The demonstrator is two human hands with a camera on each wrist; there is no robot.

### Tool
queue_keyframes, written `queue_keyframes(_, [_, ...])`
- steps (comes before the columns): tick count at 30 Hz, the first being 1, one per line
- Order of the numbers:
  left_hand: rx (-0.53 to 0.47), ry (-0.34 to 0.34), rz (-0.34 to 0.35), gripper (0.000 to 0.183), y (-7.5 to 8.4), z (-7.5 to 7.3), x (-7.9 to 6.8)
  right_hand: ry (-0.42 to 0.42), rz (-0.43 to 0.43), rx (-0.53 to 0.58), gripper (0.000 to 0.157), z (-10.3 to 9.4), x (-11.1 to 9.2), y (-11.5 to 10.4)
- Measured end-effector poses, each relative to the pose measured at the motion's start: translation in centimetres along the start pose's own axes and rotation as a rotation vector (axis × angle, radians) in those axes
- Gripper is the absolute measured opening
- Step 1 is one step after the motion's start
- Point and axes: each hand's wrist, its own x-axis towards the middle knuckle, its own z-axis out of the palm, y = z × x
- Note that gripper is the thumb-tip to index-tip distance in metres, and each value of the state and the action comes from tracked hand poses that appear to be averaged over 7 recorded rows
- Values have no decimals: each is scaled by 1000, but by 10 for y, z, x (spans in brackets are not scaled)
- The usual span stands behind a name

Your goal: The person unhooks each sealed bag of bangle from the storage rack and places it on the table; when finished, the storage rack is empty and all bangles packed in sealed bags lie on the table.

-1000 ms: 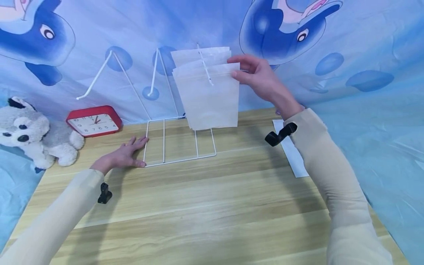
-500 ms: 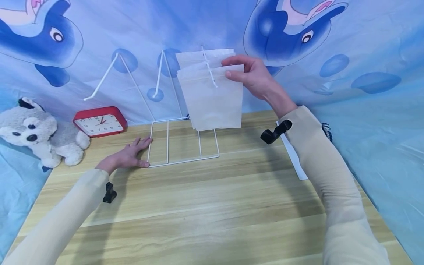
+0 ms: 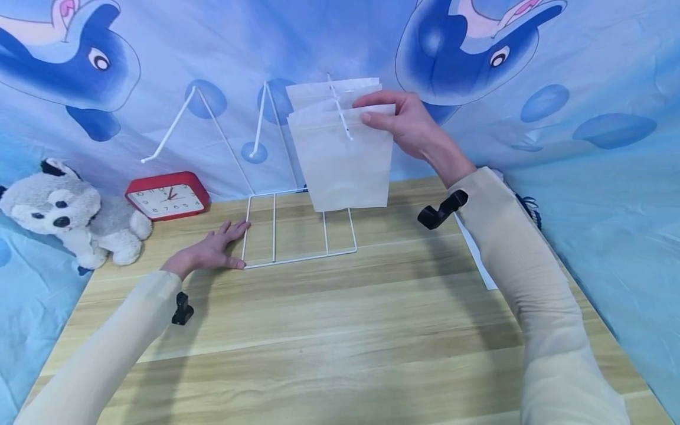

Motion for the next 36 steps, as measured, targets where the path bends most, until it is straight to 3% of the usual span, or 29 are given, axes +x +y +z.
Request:
queue_keyframes(16, [-15, -6, -10, 105, 2, -3, 1, -20, -37, 43, 17, -2, -11, -4])
queue_keyframes(36, [-20, -10, -3, 104, -1, -1, 1, 10, -31, -20, 17, 5, -40, -11])
